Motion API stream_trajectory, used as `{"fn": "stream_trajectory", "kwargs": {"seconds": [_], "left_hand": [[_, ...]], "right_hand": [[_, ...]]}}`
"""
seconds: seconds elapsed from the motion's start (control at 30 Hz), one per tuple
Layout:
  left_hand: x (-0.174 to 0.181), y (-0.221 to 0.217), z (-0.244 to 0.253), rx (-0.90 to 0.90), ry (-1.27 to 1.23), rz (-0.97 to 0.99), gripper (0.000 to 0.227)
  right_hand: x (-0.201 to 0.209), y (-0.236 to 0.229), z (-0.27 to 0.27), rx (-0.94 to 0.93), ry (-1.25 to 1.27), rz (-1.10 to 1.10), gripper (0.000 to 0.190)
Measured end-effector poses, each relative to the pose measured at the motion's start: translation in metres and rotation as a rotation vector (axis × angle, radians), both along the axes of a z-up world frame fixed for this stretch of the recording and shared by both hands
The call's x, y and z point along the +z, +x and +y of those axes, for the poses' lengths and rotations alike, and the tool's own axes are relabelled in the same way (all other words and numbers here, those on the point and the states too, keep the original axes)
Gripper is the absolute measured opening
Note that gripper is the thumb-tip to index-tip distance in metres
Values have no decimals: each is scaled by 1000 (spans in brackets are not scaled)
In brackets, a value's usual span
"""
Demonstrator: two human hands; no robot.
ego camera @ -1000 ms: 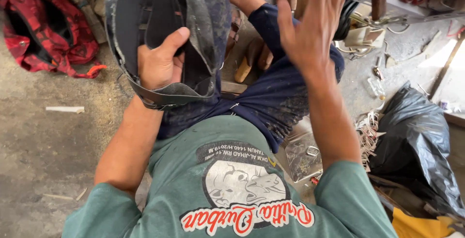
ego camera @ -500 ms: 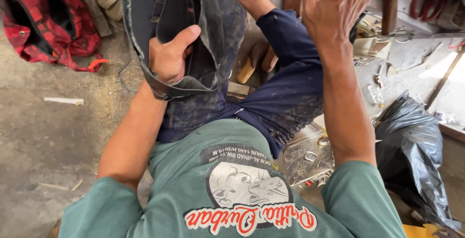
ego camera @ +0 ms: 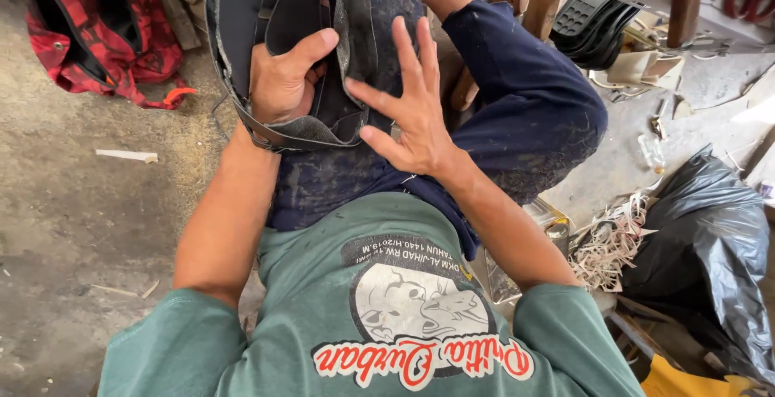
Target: The person holds a black sandal and manipulates the strap and sole with both hands, pressing and adjusting the components. The person briefly places the sandal on a nearby shelf and then picks it up again to continue working on the strap attachment.
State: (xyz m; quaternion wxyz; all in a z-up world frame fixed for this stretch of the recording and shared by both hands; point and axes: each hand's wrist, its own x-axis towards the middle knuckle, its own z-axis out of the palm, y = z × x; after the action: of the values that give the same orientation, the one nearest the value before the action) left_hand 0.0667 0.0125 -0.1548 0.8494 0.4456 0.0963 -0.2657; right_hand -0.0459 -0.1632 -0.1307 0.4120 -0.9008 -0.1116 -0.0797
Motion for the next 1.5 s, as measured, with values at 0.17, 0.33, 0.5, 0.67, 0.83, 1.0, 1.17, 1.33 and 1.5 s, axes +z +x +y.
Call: {"fn": "stream_trajectory", "kwargs": {"seconds": [0.17,0.33,0.5,0.67,0.83,1.0,1.17,1.33,1.5], "left_hand": [[-11,-1,5,-45,-40,-121,41],[-24,0,4,-101,-125,-292,45],[-7,-2,2,-57,-62,-167,38],[-18,-5,6,-58,-42,-181,38],[-13,-1,-2,-84,62,-237,29],[-7,-4,-4,-69,99,-122,32],[13,-5,-5,-69,256,46,28],[31,-5,-3,-152,519,-49,33],[39,-6,0,-229,366,-264,22]], "right_hand": [[-2,-8,-7,35,-82,20,44],[11,2,-19,20,-78,-140,45],[4,0,-10,20,-248,1,56],[13,-7,-12,-43,-178,-29,47],[21,-2,-10,18,-168,-78,59],[16,4,-12,-101,-421,11,54],[19,-2,-11,-123,-329,-63,47],[44,18,-15,-192,-162,-212,52],[27,43,-22,-278,-447,66,59]]}}
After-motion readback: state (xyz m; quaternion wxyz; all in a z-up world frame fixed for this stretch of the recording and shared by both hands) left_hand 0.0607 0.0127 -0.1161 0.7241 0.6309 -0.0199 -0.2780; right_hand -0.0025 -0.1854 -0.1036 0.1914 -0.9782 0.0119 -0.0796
